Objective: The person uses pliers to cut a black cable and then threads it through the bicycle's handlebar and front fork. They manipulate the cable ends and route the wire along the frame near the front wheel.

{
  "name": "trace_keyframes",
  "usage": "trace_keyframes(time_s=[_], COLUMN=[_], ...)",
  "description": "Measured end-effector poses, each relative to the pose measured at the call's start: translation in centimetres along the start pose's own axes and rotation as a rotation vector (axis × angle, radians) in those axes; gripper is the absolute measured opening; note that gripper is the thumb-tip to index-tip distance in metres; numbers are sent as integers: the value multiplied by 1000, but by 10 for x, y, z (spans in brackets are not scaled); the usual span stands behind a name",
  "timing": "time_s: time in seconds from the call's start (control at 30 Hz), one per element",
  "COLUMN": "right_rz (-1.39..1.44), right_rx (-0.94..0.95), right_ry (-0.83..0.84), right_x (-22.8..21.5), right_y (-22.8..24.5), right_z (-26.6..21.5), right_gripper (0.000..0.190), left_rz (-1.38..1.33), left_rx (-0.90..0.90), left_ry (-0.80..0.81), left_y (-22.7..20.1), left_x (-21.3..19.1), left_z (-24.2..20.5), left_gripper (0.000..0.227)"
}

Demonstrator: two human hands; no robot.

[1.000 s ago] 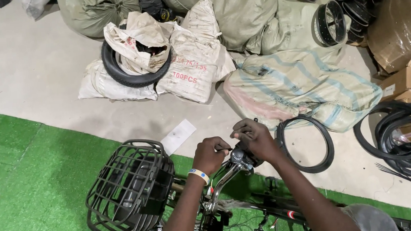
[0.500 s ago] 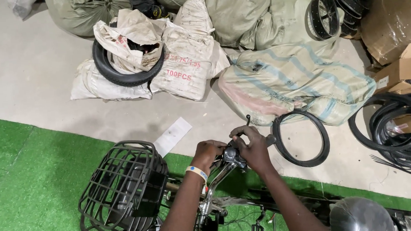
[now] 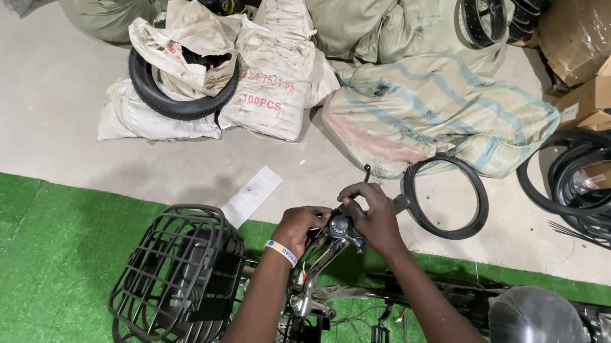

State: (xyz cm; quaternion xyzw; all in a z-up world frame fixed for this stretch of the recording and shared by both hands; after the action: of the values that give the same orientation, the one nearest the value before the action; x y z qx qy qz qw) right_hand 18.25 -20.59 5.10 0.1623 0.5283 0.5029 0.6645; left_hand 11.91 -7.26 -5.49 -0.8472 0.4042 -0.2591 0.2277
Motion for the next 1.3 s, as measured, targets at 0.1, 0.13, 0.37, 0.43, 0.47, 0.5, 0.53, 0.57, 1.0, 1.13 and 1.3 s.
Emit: trace_keyframes(time_s=[0.1,0.13,0.37,0.43,0.47,0.5,0.53,0.57,1.0,1.13,1.3], right_rz=[7,15,11,7,4,6,7,7,-184,-179,-313], right_rx=[-3,-2,-6,3,15,10,36,61,629,487,492], right_ry=[5,1,12,15,19,17,13,11,-3,9,65], right_x=[2,2,5,4,4,5,5,5,10,12,30], right_y=[3,3,-8,-9,-9,-7,-7,-9,-44,-36,-91], right_z=[1,1,0,0,2,1,0,0,22,28,22], right_gripper=[8,9,9,8,7,7,7,7,62,42,26], left_rz=[33,29,-107,-119,-128,-129,-119,-111,153,138,198], left_rx=[15,19,-20,-9,-1,5,49,92,359,340,353], left_ry=[18,8,-45,-46,-50,-49,-60,-69,-155,-176,-199], left_y=[-3,-4,4,3,1,2,1,1,-7,-13,-15], left_x=[-2,-3,3,4,4,0,-4,-8,-26,-22,-13], left_z=[2,-1,10,7,5,-1,-6,-11,-27,-21,-19], left_gripper=[37,36,35,34,33,33,31,29,23,18,14])
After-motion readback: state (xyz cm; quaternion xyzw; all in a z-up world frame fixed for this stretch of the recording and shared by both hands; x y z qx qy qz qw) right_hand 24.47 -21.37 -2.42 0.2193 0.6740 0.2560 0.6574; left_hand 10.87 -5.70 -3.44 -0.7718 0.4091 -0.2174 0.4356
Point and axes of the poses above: each hand's wrist, its own z-axis towards the middle knuckle, its own x-axis out of the palm, y = z × x, the point moved 6 cm from there along z, towards the middle knuckle, and after that the axes turned 10 degrees about -y, right-handed, at the moved point
